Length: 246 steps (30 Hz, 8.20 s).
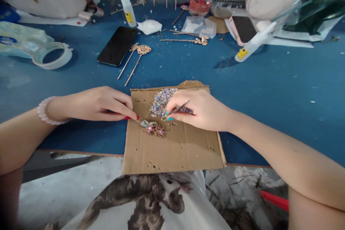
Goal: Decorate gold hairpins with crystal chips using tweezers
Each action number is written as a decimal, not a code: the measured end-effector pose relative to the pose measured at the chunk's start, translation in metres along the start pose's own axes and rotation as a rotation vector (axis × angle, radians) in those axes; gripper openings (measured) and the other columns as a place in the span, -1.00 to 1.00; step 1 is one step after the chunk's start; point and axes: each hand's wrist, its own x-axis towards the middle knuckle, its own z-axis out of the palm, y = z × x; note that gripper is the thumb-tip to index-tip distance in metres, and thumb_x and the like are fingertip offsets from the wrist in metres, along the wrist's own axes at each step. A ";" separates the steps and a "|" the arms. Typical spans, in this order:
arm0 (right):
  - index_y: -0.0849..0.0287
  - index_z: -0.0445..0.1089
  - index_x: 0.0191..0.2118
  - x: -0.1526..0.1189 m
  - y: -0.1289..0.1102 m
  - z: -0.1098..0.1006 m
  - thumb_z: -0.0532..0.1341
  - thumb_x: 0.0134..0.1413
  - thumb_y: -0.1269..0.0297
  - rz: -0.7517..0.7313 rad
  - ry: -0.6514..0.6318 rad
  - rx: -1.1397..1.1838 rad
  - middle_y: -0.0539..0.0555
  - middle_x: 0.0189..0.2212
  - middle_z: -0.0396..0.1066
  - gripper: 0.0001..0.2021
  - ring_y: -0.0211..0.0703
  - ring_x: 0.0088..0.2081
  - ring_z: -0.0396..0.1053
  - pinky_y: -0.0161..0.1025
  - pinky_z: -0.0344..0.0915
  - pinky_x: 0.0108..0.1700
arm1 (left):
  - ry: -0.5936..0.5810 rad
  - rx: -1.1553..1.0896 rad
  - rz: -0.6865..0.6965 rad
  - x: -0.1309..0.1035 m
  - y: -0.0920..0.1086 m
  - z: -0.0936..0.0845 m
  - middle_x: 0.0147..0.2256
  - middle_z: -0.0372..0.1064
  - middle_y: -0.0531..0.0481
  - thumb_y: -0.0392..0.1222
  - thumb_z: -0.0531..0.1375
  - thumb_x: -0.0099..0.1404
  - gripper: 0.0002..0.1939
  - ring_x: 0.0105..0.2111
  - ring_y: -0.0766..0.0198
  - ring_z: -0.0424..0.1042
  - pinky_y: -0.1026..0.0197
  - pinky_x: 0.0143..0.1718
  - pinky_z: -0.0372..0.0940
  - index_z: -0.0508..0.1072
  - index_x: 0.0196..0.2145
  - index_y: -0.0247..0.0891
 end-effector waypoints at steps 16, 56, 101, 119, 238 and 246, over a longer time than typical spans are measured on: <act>0.10 0.43 -0.24 -0.009 0.000 0.012 0.26 0.27 0.29 0.071 0.097 0.059 -0.01 -0.29 0.55 -0.96 -0.24 -0.22 0.52 -0.26 0.38 -0.16 | -0.002 -0.028 -0.011 0.000 0.001 -0.001 -0.20 0.50 -0.04 -0.25 0.09 0.50 -0.72 -0.31 0.41 0.45 0.42 -0.29 0.24 0.56 0.02 -0.13; 0.10 0.42 -0.26 -0.008 -0.003 0.013 0.25 0.29 0.29 0.049 0.105 0.074 -0.01 -0.33 0.53 -0.93 -0.25 -0.24 0.49 -0.26 0.37 -0.19 | -0.011 -0.064 -0.038 0.001 0.002 -0.001 -0.21 0.51 -0.05 -0.26 0.11 0.48 -0.71 -0.31 0.40 0.45 0.42 -0.30 0.25 0.57 0.02 -0.11; 0.11 0.42 -0.26 -0.009 -0.004 0.011 0.25 0.30 0.28 0.025 0.093 0.046 -0.02 -0.34 0.53 -0.93 -0.26 -0.26 0.49 -0.28 0.36 -0.21 | -0.013 -0.084 -0.050 0.000 0.001 -0.001 -0.20 0.51 -0.04 -0.27 0.13 0.47 -0.72 -0.30 0.40 0.46 0.43 -0.28 0.25 0.57 0.03 -0.11; 0.12 0.43 -0.24 -0.008 -0.001 0.014 0.28 0.27 0.32 0.011 0.093 0.081 -0.02 -0.30 0.54 -0.97 -0.28 -0.22 0.51 -0.30 0.40 -0.14 | -0.026 -0.031 -0.032 0.000 0.000 -0.001 -0.18 0.49 -0.03 -0.25 0.09 0.50 -0.71 -0.29 0.41 0.45 0.42 -0.27 0.24 0.55 0.04 -0.13; 0.16 0.40 -0.27 -0.006 -0.007 0.019 0.25 0.30 0.32 -0.037 0.115 0.025 0.00 -0.36 0.54 -0.92 -0.28 -0.28 0.52 -0.29 0.40 -0.17 | -0.096 -0.008 -0.086 -0.001 0.007 -0.002 -0.25 0.46 0.04 -0.25 0.07 0.51 -0.70 -0.33 0.42 0.38 0.39 -0.29 0.18 0.51 0.09 -0.10; 0.14 0.41 -0.26 -0.006 -0.010 0.017 0.28 0.27 0.33 -0.028 0.165 0.031 0.01 -0.33 0.55 -0.95 -0.27 -0.25 0.53 -0.30 0.44 -0.16 | -0.088 0.011 -0.050 -0.002 0.007 -0.001 -0.33 0.45 0.10 -0.24 0.10 0.50 -0.71 -0.39 0.43 0.37 0.37 -0.34 0.16 0.49 0.10 -0.08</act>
